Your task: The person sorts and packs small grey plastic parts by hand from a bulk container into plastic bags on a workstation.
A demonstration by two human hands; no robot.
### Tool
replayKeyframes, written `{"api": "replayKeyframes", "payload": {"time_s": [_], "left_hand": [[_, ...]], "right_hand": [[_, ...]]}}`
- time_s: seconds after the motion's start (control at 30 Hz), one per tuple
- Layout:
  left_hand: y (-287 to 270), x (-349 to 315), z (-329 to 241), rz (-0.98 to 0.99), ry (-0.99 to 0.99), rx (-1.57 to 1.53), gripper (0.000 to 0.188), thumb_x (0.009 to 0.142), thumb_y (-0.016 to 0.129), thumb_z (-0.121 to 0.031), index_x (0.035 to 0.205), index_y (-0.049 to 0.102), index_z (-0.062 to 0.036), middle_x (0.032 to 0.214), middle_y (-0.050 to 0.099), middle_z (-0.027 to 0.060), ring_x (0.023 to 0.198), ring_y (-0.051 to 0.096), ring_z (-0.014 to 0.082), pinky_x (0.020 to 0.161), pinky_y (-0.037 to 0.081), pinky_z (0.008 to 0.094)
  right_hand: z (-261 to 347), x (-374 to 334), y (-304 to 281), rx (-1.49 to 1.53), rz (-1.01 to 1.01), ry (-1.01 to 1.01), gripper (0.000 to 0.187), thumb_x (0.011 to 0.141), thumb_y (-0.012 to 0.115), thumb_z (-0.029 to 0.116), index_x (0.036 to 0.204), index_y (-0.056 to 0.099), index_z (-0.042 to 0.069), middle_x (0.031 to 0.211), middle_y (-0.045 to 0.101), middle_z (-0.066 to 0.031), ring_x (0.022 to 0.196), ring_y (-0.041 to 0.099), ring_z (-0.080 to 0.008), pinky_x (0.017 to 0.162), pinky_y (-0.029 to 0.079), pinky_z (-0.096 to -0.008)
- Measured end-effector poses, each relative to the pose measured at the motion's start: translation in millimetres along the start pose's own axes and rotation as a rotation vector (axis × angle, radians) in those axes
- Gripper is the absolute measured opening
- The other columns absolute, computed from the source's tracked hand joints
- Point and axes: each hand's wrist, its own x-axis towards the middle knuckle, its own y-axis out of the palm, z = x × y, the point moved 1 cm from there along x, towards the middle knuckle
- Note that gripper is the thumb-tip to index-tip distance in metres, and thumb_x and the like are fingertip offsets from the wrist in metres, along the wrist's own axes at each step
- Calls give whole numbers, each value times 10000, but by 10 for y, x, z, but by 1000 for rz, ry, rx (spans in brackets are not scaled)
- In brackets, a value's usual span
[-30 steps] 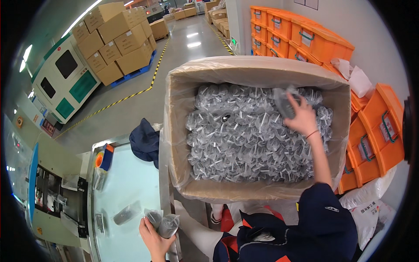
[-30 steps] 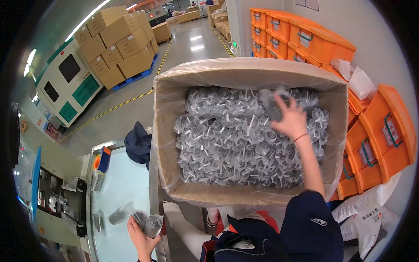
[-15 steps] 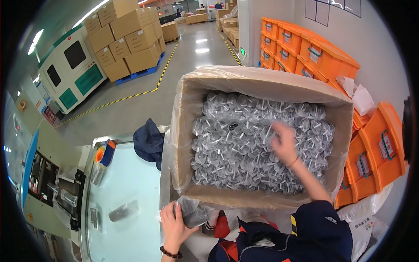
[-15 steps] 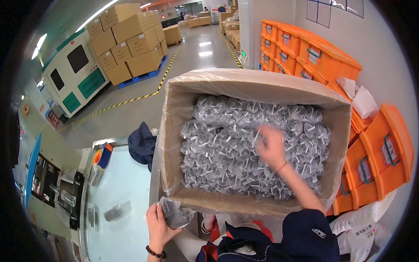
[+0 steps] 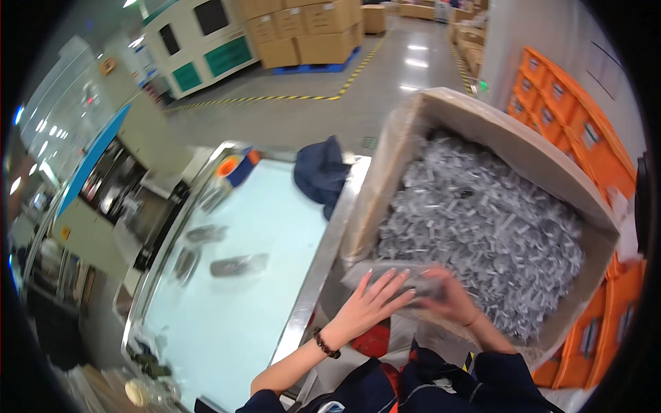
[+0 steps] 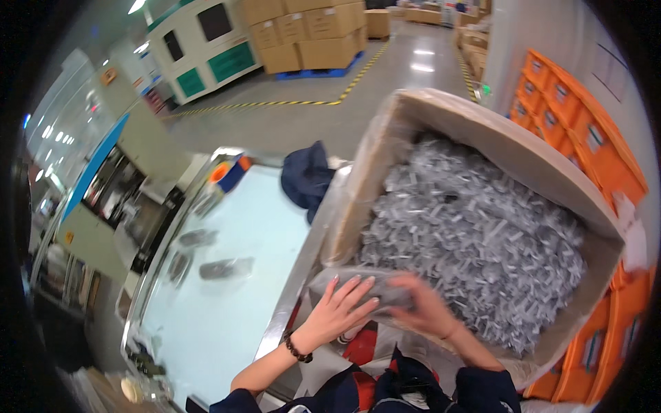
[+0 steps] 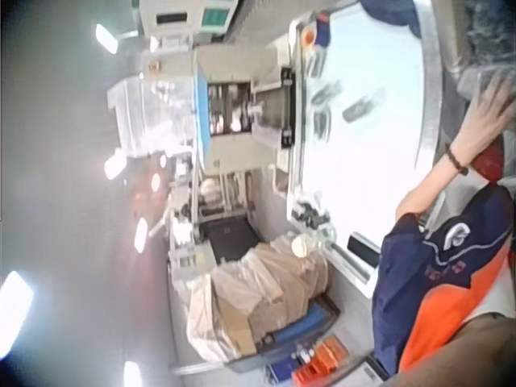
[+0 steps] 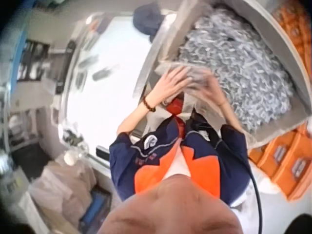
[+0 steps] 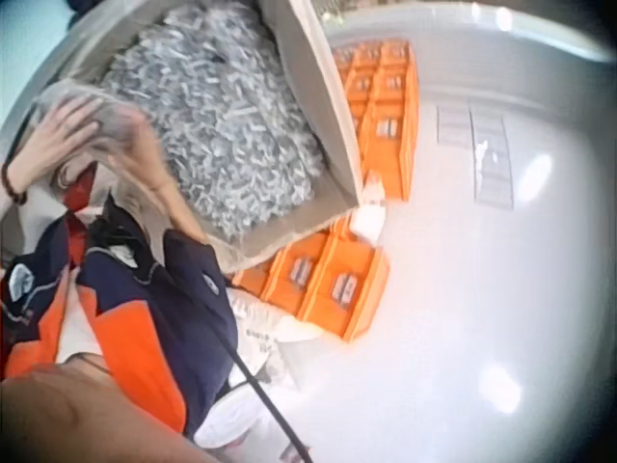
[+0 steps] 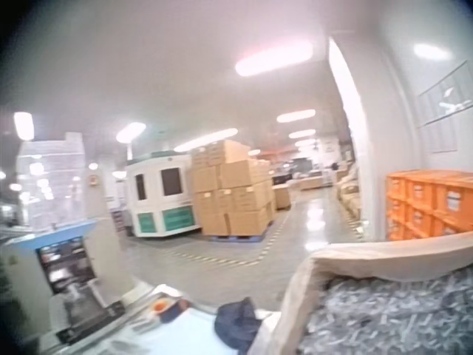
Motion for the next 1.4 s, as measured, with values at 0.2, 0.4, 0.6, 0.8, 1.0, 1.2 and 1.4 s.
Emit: {"api": "replayKeyframes", "payload": {"time_s": [0.2,0.4,0.6,0.8,1.0,1.2,1.4], "left_hand": [[-30,-436,461,-44,-343,-105,508,776,584,-223,1246,411,-140,1316,340,126,1206,324,301,989,236,517],[-2,-1307,1343,-174,-898,138,504,789,547,-177,1263,390,-105,1329,317,154,1221,296,341,986,194,560],[146,-2141,2070,-228,-1304,237,306,827,506,-260,1076,520,-82,1333,339,138,1243,279,319,993,166,570],[202,-2012,1950,-121,-1294,11,262,845,489,-306,920,571,-69,1244,450,130,1253,284,283,973,197,576],[152,-1525,1653,58,-1325,23,339,832,501,-339,1015,562,-60,1181,496,130,1134,440,283,867,405,430],[-144,-2118,2245,-140,-1362,601,430,837,487,-363,1210,476,-149,1290,383,171,1214,307,367,958,276,511],[-340,-3336,2674,-42,-1551,547,379,845,476,-370,1109,540,-106,1307,351,229,1235,233,442,1009,195,534]], "right_hand": [[-336,-11,-1644,-976,-402,1,549,695,470,-110,1215,441,62,1279,424,-135,1190,392,-305,985,315,-363],[-1271,-537,-2652,-1220,-58,435,468,804,503,75,1262,417,123,1254,429,-130,1129,404,-334,942,327,-416],[-1670,-570,-2082,-1560,-183,499,418,919,350,323,1309,363,173,1402,267,-68,1270,268,-264,1039,152,-462],[-1608,-654,-1303,-1647,-507,240,486,916,342,281,1379,239,175,1440,167,-102,1329,142,-271,1046,87,-498],[-832,122,603,-693,-289,-147,467,764,480,57,1220,387,14,1309,344,-225,1240,287,-400,1031,120,-511],[-25,1202,1969,-236,348,-334,398,770,568,215,1139,502,83,1304,350,-184,1179,355,-384,930,323,-499],[160,1482,2622,-464,437,-250,483,795,556,375,1161,516,62,1376,188,-252,1198,261,-494,907,341,-518]]}}
